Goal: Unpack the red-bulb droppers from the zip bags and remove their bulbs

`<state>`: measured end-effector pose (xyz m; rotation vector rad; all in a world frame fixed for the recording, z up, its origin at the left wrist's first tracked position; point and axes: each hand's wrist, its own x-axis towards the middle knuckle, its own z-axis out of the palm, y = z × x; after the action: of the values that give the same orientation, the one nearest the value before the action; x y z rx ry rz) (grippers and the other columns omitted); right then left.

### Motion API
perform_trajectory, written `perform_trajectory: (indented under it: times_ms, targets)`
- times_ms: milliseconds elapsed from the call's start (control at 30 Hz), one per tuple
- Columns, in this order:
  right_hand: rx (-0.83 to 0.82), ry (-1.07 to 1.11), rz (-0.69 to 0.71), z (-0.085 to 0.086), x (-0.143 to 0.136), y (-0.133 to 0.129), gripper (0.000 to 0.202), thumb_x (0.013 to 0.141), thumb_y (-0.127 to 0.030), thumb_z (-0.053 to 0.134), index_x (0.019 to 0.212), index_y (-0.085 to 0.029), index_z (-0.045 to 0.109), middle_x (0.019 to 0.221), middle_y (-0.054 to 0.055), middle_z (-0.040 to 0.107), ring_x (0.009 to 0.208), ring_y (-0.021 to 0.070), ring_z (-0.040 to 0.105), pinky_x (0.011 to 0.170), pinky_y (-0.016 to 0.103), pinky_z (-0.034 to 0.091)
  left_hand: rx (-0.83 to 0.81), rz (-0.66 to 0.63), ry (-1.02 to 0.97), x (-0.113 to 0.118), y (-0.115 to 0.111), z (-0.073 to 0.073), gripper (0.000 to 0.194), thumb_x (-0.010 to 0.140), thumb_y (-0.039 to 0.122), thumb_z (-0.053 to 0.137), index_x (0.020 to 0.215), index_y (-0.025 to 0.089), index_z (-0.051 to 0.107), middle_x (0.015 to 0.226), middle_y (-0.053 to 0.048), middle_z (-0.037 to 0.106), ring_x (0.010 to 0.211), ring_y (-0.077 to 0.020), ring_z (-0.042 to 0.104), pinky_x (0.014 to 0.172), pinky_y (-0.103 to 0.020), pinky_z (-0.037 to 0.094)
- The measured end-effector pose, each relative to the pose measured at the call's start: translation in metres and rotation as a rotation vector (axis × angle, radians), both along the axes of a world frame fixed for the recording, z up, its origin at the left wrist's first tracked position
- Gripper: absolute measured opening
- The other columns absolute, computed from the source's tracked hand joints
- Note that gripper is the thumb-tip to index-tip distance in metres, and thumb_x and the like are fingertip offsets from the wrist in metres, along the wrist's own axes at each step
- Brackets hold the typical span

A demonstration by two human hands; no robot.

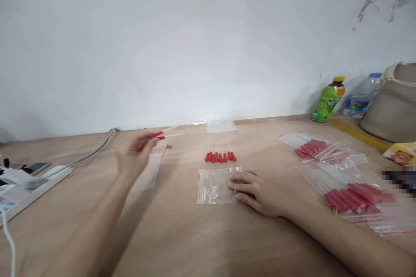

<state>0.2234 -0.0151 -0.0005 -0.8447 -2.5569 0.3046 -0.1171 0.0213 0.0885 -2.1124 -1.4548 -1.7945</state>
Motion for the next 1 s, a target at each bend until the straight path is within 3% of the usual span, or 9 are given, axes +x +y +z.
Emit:
perform_trajectory:
  times_ms: [167,300,433,600,900,1000]
  targets:
    - [-0.013,-0.012,-0.005,0.001,0.0,-0.001,0.035,0.088,-0.035,0.038,0.121,-0.028,0.049,0.121,0.005,0.053,0.111,0.0186,0.046,0.096,0.039,0.032,0.068,0.007,0.485,0.037,0.025,-0.057,0.019,0.083,0.025,0.048,0.094,0.023,0.064,0.094,-0.003,0.068,0.085,-0.0174,0.064,0.08,-0.031,0.051]
    - [-0.013,-0.023,-0.005,0.002,0.0,-0.001,0.035,0.088,-0.035,0.038,0.121,-0.028,0.049,0.122,0.004,0.052,0.112,0.0184,0.046,0.096,0.039,0.031,-0.022,-0.127,0.65,0.042,0.038,-0.077,0.03,0.085,0.016,0.04,0.105,0.024,0.061,0.106,-0.007,0.063,0.095,-0.0192,0.061,0.083,-0.032,0.048]
    - [-0.011,-0.025,-0.005,0.002,0.001,-0.001,0.035,0.088,-0.034,0.039,0.121,-0.028,0.049,0.122,0.005,0.052,0.112,0.0187,0.046,0.096,0.04,0.031,-0.083,-0.221,0.64,0.047,0.041,-0.085,0.031,0.086,0.018,0.038,0.106,0.024,0.06,0.112,-0.007,0.06,0.101,-0.0197,0.058,0.09,-0.033,0.044]
    - [-0.017,-0.016,-0.007,0.002,0.0,-0.001,0.035,0.088,-0.034,0.039,0.121,-0.027,0.05,0.121,0.005,0.052,0.112,0.0183,0.045,0.096,0.039,0.031,-0.129,-0.232,0.696,0.055,0.042,-0.092,0.026,0.086,0.025,0.042,0.104,0.024,0.061,0.109,-0.004,0.062,0.097,-0.0172,0.059,0.087,-0.03,0.046]
    - [-0.015,-0.036,-0.016,0.002,0.0,-0.001,0.036,0.088,-0.036,0.038,0.121,-0.027,0.05,0.123,0.005,0.051,0.112,0.0182,0.045,0.098,0.038,0.03,-0.218,-0.241,0.547,0.064,0.035,-0.086,0.026,0.081,0.033,0.054,0.103,0.021,0.059,0.092,-0.004,0.064,0.081,-0.0156,0.061,0.073,-0.027,0.049]
    - [-0.02,-0.041,-0.014,0.002,0.0,-0.001,0.036,0.088,-0.036,0.038,0.122,-0.026,0.049,0.125,0.005,0.05,0.114,0.019,0.044,0.099,0.039,0.029,-0.197,-0.225,0.485,0.063,0.032,-0.085,0.023,0.079,0.032,0.056,0.099,0.021,0.06,0.097,-0.004,0.062,0.088,-0.0167,0.059,0.079,-0.029,0.048]
